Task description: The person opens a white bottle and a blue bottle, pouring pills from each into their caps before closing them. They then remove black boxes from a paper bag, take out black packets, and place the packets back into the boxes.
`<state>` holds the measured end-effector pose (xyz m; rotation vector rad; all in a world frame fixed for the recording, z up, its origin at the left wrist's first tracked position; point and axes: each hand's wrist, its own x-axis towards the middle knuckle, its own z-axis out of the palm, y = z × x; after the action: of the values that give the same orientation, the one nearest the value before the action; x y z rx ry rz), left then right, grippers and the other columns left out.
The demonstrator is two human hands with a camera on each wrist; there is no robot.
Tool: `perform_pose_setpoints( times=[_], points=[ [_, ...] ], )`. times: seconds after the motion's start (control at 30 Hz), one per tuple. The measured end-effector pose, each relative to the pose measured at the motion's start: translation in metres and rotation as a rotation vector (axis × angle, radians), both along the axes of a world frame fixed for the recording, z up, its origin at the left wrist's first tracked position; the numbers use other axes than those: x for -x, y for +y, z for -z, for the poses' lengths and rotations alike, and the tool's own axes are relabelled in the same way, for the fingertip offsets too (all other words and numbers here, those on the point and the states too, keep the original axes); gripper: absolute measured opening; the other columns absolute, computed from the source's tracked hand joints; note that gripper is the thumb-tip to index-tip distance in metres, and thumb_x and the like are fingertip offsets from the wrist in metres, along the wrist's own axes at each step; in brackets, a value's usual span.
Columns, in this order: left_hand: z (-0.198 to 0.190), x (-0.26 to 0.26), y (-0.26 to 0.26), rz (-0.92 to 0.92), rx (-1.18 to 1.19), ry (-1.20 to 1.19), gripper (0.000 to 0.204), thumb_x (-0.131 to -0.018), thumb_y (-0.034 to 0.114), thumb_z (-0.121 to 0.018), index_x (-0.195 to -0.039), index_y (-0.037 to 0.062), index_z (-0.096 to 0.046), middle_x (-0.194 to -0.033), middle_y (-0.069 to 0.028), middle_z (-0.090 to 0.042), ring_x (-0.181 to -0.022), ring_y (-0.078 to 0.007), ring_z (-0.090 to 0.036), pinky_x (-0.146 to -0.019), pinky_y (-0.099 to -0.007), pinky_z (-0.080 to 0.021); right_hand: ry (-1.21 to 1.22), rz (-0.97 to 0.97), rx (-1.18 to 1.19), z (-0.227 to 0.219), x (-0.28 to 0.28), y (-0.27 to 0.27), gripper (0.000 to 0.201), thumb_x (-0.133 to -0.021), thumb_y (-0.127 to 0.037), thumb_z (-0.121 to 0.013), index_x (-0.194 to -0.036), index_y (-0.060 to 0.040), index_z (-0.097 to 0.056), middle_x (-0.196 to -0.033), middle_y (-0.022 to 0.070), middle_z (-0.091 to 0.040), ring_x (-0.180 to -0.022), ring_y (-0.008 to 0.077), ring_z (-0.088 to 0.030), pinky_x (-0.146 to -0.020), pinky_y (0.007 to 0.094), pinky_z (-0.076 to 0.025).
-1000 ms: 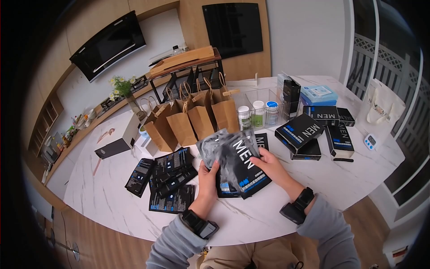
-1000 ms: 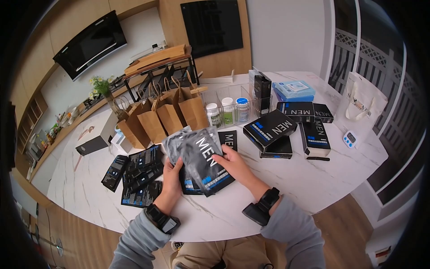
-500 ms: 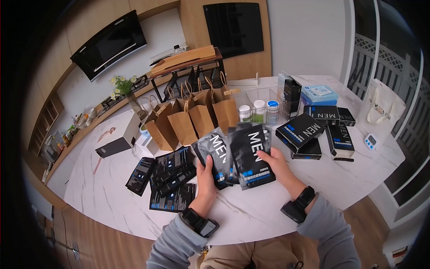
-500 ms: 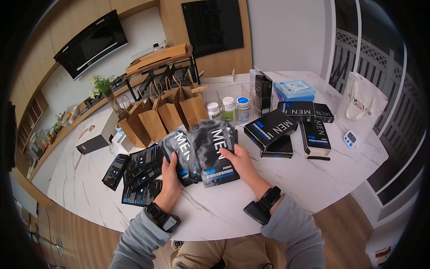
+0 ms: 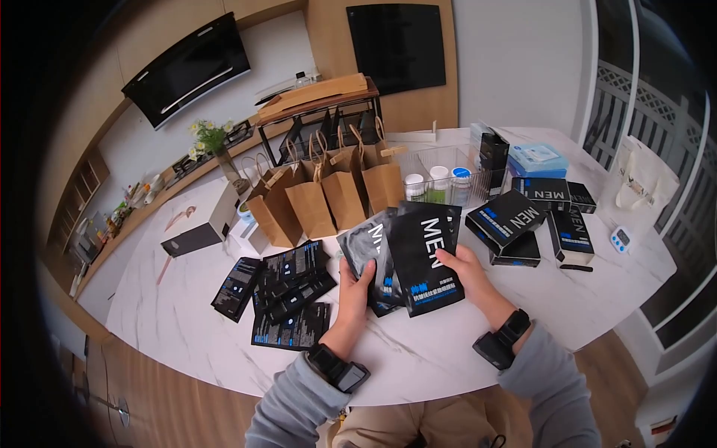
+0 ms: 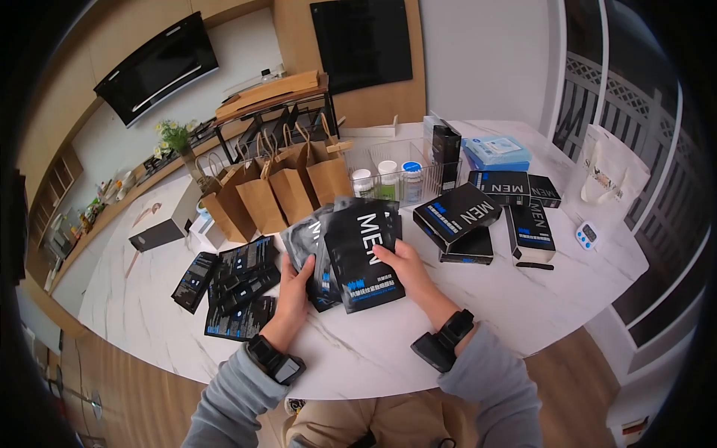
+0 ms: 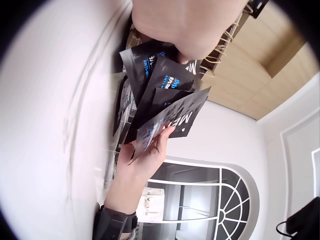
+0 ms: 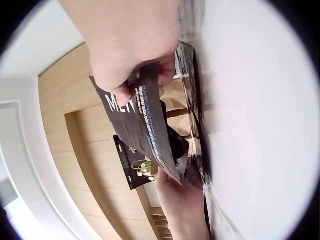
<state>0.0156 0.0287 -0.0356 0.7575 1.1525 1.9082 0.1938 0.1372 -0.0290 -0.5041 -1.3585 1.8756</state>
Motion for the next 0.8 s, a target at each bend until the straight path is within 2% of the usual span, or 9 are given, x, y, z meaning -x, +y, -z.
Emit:
perform_pose_setpoints(
  times=[0.07, 0.13, 0.23, 0.3, 0.37, 0.53, 0.6, 0.77, 0.8],
  points=[
    [-0.005, -0.001, 0.0, -0.025, -0.053, 0.023, 0.043, -0.087, 0.015, -0.055, -0.124, 0.0065, -0.035, -0.119, -0.0079, -0.047, -0.106, -0.0155, -0.047, -0.09, -0.0267, -0.037, -0.014, -0.023, -0.053, 0.0, 0.0, -0.002, 0.022, -0.086, -0.019, -0.056, -0.1, -0.0014, -0.056, -0.09, 0.0034, -0.062, -0.078, 0.0091, -0.059, -0.07, 0.022, -0.047],
    [-0.01, -0.005, -0.002, 0.009, -0.036, -0.033, 0.043, -0.088, 0.016, -0.054, -0.125, 0.0075, -0.034, -0.119, -0.0076, -0.047, -0.107, -0.0157, -0.045, -0.091, -0.0269, -0.037, -0.067, -0.118, -0.017, 0.005, 0.0, 0.002, 0.023, -0.086, -0.019, -0.055, -0.1, -0.0007, -0.055, -0.091, 0.0038, -0.062, -0.079, 0.0091, -0.059, -0.07, 0.0219, -0.047],
    [-0.01, -0.005, -0.004, 0.063, 0.026, -0.062, 0.043, -0.088, 0.016, -0.053, -0.125, 0.0064, -0.034, -0.121, -0.0079, -0.046, -0.106, -0.0155, -0.046, -0.09, -0.0265, -0.037, -0.097, -0.129, -0.031, 0.011, 0.001, 0.006, 0.025, -0.086, -0.02, -0.055, -0.101, -0.0002, -0.055, -0.091, 0.0039, -0.062, -0.078, 0.0086, -0.059, -0.069, 0.0214, -0.047],
    [-0.004, -0.003, -0.004, 0.137, 0.052, 0.016, 0.041, -0.086, 0.017, -0.056, -0.122, 0.0037, -0.039, -0.116, -0.0069, -0.051, -0.101, -0.0146, -0.05, -0.089, -0.0262, -0.038, -0.107, -0.12, -0.023, 0.01, 0.001, 0.006, 0.025, -0.086, -0.021, -0.055, -0.1, -0.0003, -0.055, -0.091, 0.0037, -0.062, -0.078, 0.0083, -0.059, -0.068, 0.0212, -0.047],
    [0.001, -0.003, 0.0, 0.143, 0.056, 0.104, 0.04, -0.084, 0.015, -0.06, -0.117, 0.0009, -0.043, -0.108, -0.0056, -0.057, -0.097, -0.0131, -0.053, -0.087, -0.0261, -0.04, -0.117, -0.04, -0.028, 0.009, -0.001, 0.006, 0.025, -0.087, -0.021, -0.055, -0.101, -0.0006, -0.054, -0.09, 0.0036, -0.061, -0.077, 0.0076, -0.058, -0.068, 0.021, -0.047],
    [-0.005, -0.006, -0.003, 0.128, 0.035, 0.059, 0.04, -0.083, 0.014, -0.061, -0.116, 0.0004, -0.043, -0.108, -0.0067, -0.056, -0.097, -0.0132, -0.053, -0.085, -0.0264, -0.041, -0.073, 0.108, -0.031, 0.005, 0.0, 0.008, 0.025, -0.087, -0.02, -0.054, -0.104, -0.0027, -0.053, -0.092, 0.0012, -0.06, -0.08, 0.0064, -0.057, -0.071, 0.0206, -0.045],
    [-0.006, -0.006, -0.003, 0.111, 0.038, 0.049, 0.039, -0.083, 0.014, -0.061, -0.115, 0.0005, -0.044, -0.107, -0.007, -0.057, -0.097, -0.0134, -0.053, -0.085, -0.0265, -0.041, 0.072, 0.206, -0.043, 0.004, 0.001, 0.009, 0.025, -0.087, -0.019, -0.054, -0.106, -0.0028, -0.052, -0.095, 0.0007, -0.06, -0.083, 0.0065, -0.056, -0.073, 0.0205, -0.045],
    [-0.003, -0.006, -0.001, 0.138, 0.028, 0.076, 0.039, -0.082, 0.012, -0.062, -0.115, 0.0004, -0.043, -0.107, -0.0071, -0.056, -0.095, -0.014, -0.054, -0.085, -0.0266, -0.041, 0.008, 0.147, -0.048, 0.002, -0.002, 0.01, 0.025, -0.087, -0.019, -0.054, -0.106, -0.0018, -0.052, -0.095, 0.0019, -0.06, -0.081, 0.0061, -0.056, -0.072, 0.0201, -0.045],
    [-0.003, -0.006, -0.002, 0.137, 0.028, 0.075, 0.039, -0.082, 0.012, -0.062, -0.115, 0.0004, -0.043, -0.107, -0.0071, -0.056, -0.095, -0.014, -0.054, -0.085, -0.0266, -0.041, 0.002, 0.143, -0.052, 0.0, -0.003, 0.009, 0.023, -0.087, -0.019, -0.054, -0.102, -0.0017, -0.054, -0.09, 0.0016, -0.06, -0.078, 0.0059, -0.056, -0.069, 0.02, -0.045]
  ],
)
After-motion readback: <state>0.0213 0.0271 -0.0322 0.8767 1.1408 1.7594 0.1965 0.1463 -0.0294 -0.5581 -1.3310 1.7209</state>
